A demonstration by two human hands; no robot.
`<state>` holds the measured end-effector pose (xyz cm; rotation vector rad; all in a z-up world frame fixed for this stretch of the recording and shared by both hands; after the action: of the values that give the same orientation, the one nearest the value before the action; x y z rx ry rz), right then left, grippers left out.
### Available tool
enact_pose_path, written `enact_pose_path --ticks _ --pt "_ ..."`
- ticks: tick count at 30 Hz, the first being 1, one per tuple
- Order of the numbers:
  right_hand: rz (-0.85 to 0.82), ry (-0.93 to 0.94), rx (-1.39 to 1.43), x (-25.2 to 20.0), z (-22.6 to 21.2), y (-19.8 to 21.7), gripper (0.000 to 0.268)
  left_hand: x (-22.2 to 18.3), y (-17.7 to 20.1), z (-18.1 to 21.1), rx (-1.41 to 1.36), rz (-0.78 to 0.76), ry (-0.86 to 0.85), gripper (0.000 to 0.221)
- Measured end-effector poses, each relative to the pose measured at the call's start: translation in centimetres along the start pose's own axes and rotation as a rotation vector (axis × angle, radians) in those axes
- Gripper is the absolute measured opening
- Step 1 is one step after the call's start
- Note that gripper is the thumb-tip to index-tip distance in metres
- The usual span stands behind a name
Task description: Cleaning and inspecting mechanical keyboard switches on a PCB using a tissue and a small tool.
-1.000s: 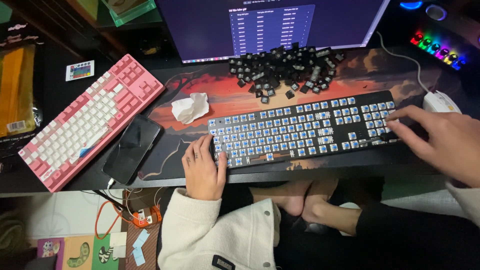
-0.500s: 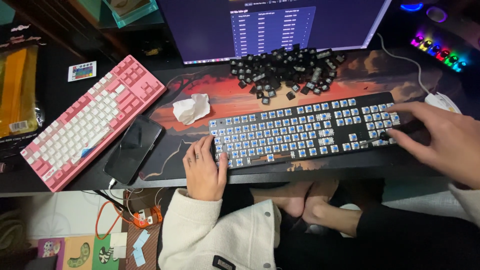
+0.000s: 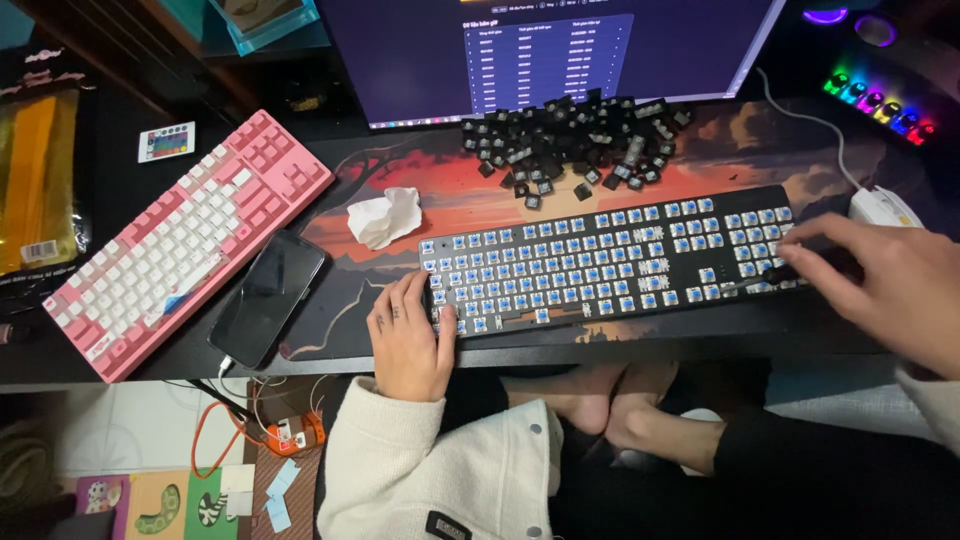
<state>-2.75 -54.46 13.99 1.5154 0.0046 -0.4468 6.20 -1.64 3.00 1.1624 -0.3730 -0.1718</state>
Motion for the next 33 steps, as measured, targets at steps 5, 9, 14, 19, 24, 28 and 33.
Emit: enact_pose_path --ticks 5,9,14,19,24,28,33 --pt "0.148 0.219 0.230 -0.9 -1.8 2.2 0.056 0.0 0.0 -0.1 -0.011 -0.001 0.008 0.058" --pt "0.003 0.015 0.106 -0.7 -1.4 1.5 0.029 0.0 -0.2 -0.2 0.002 0.003 -0.003 0.059" --pt "0.122 0.157 0.232 -0.7 -1.2 1.5 0.038 -0.1 -0.1 -0.2 0.008 -0.002 0.000 0.059" --pt "0.168 0.245 0.296 -1.4 -2.2 2.6 0.042 0.0 0.0 0.0 0.007 -0.001 -0.009 0.058" --pt "0.211 0.303 0.269 -1.5 -2.6 3.0 0.033 0.0 0.1 0.0 0.011 0.009 -0.013 0.058" --pt "0.133 0.176 0.263 -1.1 -1.7 2.2 0.021 0.0 0.1 0.0 0.003 0.006 -0.011 0.058" --pt "0.164 0.207 0.248 -1.3 -1.8 2.4 0.022 0.0 -0.1 0.0 -0.001 0.001 0.000 0.058"
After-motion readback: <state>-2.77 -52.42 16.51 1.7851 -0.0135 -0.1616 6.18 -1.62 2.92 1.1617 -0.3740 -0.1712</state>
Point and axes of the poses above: each hand's wrist, its own x-axis towards the middle knuckle, its own y-axis out of the back of the hand, z = x × y, the point moved 7 cm from there along x, towards the middle knuckle, and after that the axes turned 13 degrees about -z, right-handed, at the moved point
